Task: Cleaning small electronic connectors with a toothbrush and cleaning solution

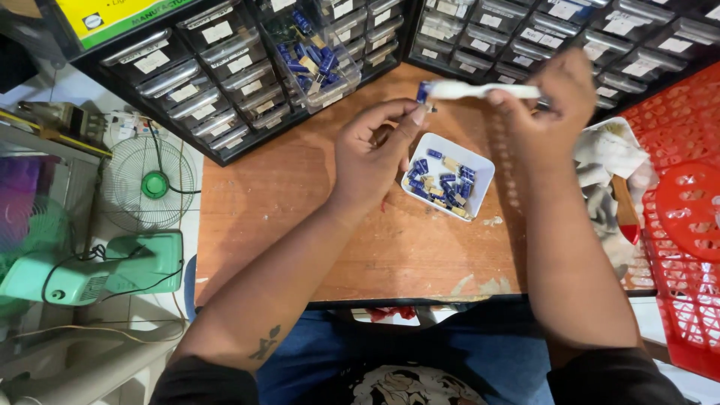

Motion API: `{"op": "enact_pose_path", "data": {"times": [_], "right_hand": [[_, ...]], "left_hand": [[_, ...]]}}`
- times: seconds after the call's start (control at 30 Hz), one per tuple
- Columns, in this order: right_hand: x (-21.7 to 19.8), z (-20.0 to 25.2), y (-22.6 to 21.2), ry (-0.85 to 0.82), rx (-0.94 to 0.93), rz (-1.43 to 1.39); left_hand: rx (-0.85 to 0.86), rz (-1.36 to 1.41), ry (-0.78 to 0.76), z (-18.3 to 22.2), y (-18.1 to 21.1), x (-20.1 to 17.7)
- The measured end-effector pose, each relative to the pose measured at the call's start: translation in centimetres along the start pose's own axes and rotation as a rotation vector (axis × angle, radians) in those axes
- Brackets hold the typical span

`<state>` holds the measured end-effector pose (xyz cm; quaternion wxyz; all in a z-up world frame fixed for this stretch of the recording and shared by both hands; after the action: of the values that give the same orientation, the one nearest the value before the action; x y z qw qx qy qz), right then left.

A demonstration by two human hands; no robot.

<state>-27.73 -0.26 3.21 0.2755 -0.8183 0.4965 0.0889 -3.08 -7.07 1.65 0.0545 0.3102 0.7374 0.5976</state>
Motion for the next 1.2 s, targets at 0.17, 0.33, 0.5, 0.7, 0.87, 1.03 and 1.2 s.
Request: {"op": "enact_pose_path", "data": {"times": [0.17,0.33,0.5,0.7,0.87,1.03,1.2], "right_hand": [[0.5,0.1,-1.0,-0.034,0.048,-0.065],[1.1,0.3,-0.8,-0.091,-0.053,-0.023],[0.4,-0.6,-2.5,-0.069,0.135,-0.026],[0.1,-0.1,0.6,-0.075,0.069,0.058],[-0.2,-0.6,-1.5,-0.063,0.073,-0.046],[0.5,-0.3,-1.3,-0.086,0.141,-0.001],[-1.2,0.9,2.9,0.009,0.41,-0.198]], "left_hand": [[0.03,-0.087,0.07,0.2,0.0,-0.3],[0.056,-0.156,0.067,0.4,1.1,-0.1],[0.127,-0.185,0.06,0.1,1.6,-0.2],[0.255,-0.37,0.089,0.5,3.0,0.1],[0.225,-0.401,0.118,0.4,2.8,-0.1],[0.203,-0.419,0.125,0.5,2.6,-0.1],[0.2,-0.384,0.028,0.3,3.3,0.6]]}}
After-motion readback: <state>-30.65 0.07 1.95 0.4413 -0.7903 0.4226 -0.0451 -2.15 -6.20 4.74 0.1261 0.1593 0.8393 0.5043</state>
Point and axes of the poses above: each hand's wrist, its own z-axis away from the middle knuckle, its own x-axis out of the palm, y = z × x, the point moved 8 cm from there along -z, towards the middle knuckle, and after that the axes turned 6 degrees about -y, right-handed, at the moved point
